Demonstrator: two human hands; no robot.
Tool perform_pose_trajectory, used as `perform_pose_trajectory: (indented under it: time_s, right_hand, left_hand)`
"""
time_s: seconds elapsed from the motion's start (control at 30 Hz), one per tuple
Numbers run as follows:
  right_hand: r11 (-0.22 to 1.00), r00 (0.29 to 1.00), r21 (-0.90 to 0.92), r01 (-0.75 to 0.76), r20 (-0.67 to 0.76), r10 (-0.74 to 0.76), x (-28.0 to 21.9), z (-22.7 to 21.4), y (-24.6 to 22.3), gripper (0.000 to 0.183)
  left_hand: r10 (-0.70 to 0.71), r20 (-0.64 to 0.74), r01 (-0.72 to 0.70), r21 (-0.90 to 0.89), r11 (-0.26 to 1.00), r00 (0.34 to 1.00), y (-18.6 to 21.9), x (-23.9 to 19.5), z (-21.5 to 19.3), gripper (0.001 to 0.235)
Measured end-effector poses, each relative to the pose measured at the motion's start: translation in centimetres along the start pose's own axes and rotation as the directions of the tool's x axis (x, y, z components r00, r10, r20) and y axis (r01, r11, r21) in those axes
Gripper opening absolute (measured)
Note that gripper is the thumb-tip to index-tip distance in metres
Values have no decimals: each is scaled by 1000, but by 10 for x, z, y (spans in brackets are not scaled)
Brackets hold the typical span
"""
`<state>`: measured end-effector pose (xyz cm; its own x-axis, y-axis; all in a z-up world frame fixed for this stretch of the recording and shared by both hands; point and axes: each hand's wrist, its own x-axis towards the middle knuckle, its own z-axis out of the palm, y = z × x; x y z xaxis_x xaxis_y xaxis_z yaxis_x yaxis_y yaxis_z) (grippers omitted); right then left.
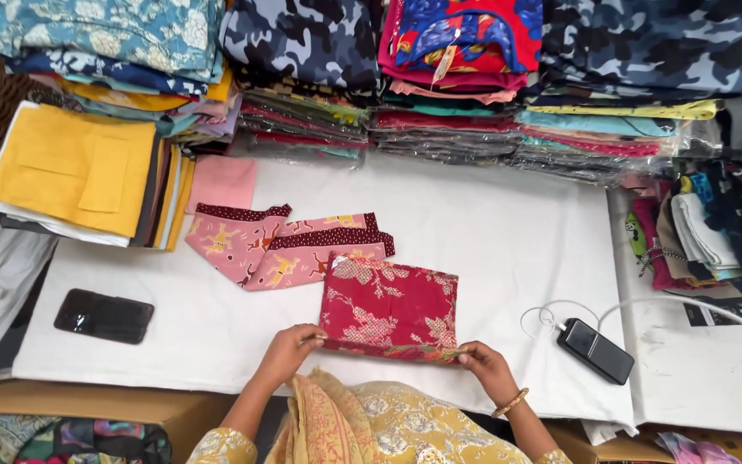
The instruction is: The person folds several pieces of clothing on a white table. They fold a yellow garment, a red and blue floral garment, and a pink patterned garment, placing each folded item into a stack. The camera remains in a static overhead position throughout the task.
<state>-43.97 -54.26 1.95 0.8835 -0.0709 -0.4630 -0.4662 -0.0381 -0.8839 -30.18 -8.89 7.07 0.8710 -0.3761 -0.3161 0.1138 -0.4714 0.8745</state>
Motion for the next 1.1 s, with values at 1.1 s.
perform_pose_trajectory:
  time_s: [1.1]
  right_hand:
    - [769,871,-597,227,-229,-435,143,164,-82,20]
  left_hand:
    - [-237,-491,210,-109,971,838,-49,137,71,35]
